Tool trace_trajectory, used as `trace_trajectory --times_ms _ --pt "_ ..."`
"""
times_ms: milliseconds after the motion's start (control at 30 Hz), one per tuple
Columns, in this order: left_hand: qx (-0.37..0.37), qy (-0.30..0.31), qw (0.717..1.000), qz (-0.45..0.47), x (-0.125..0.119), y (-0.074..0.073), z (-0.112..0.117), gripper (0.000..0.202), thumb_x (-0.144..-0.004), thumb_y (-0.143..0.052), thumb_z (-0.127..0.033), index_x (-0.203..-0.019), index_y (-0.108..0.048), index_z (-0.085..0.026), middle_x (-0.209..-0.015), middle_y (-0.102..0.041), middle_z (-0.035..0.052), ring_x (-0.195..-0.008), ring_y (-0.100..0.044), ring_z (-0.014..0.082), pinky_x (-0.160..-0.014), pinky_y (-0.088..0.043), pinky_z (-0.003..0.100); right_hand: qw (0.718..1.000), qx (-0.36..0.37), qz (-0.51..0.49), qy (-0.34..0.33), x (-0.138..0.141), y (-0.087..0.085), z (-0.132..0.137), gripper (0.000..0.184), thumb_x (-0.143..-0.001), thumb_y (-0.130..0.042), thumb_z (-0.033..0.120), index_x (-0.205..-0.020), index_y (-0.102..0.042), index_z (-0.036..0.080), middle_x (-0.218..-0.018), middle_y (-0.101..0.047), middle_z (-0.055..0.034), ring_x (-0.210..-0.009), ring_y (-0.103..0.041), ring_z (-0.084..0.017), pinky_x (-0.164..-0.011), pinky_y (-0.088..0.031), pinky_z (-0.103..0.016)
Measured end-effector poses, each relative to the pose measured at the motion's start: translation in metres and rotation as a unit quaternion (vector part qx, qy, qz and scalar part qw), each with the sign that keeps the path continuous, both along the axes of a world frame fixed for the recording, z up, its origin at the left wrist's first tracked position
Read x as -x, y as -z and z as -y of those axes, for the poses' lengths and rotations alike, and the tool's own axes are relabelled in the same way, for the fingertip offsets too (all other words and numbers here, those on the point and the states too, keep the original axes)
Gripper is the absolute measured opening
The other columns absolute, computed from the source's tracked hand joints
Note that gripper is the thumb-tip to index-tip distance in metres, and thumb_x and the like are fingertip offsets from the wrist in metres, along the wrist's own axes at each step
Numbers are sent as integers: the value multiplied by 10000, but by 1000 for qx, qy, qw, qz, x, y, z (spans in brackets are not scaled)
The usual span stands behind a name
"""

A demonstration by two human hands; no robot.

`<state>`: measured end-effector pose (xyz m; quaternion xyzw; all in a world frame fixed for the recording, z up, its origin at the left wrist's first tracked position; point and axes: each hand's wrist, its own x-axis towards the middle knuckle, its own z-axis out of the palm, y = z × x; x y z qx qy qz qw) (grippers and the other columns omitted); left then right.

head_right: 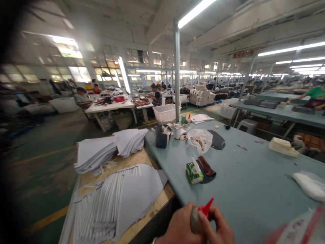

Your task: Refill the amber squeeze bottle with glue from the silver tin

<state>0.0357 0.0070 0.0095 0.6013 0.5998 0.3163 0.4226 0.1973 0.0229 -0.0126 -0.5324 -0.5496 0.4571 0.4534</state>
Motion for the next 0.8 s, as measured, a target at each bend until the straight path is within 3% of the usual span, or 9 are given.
trace_trajectory --times_ms 67,133,233,300,400,467,533,667,800 --pt "19 35 996 85 -8 -1 -4 436 -661 -770 -452 -966 -628 -175 -861 -690 49 -740 -608 201 -690 -478 317 998 7 -37 -41 -9 -8 -7 358 -783 -763 561 -829 -727 208 -800 -680 -19 -785 -591 -181 -748 -511 -273" --pt "76 116 962 236 -9 4 -9 536 -666 -776 -490 -1059 -641 -152 -942 -701 66 -800 -632 197 -748 -509 317 987 56 -102 -112 -16 -16 -14 327 -774 -800 505 -856 -737 196 -805 -680 -20 -783 -579 -170 -739 -488 -265" --pt "243 234 828 449 -3 14 -15 662 -629 -758 -650 -997 -666 -108 -879 -712 109 -745 -677 224 -708 -548 348 944 166 -226 -173 -18 -21 -27 355 -712 -855 488 -862 -756 182 -807 -690 -31 -719 -568 -145 -668 -454 -242" --pt "321 271 745 518 2 19 -15 727 -574 -760 -703 -965 -680 -95 -822 -715 122 -697 -693 243 -653 -555 352 907 223 -288 -213 -12 -20 -35 426 -675 -865 536 -861 -767 165 -784 -673 -33 -665 -541 -126 -611 -420 -227" --pt "351 284 706 545 9 21 -18 748 -564 -768 -700 -998 -689 -95 -797 -722 119 -681 -701 250 -629 -561 350 873 267 -321 -252 0 -13 -43 520 -682 -816 639 -836 -770 144 -727 -636 -30 -627 -521 -123 -578 -402 -231" --pt "336 278 729 528 14 21 -23 700 -595 -778 -668 -986 -684 -95 -818 -723 122 -705 -704 249 -650 -566 353 870 274 -323 -253 7 -4 -51 531 -701 -782 667 -815 -758 149 -721 -636 -31 -634 -531 -132 -601 -425 -246" --pt "297 253 779 490 18 22 -30 627 -639 -793 -621 -969 -663 -105 -847 -722 124 -739 -702 241 -684 -562 350 889 268 -301 -218 10 9 -64 526 -705 -765 677 -804 -739 161 -738 -651 -39 -660 -551 -144 -647 -464 -268" --pt "186 148 901 363 31 24 -38 564 -694 -810 -573 -997 -586 -154 -899 -715 93 -808 -682 219 -740 -537 334 963 241 -122 -12 -1 49 -114 598 -690 -700 736 -913 -716 182 -866 -703 -81 -750 -607 -178 -721 -531 -323" --pt "73 70 978 185 44 24 -35 513 -726 -794 -538 -1015 -587 -168 -930 -677 42 -836 -626 186 -759 -505 308 958 252 53 124 -36 91 -170 519 -792 -633 642 -959 -690 153 -903 -714 -126 -859 -642 -222 -734 -522 -330"
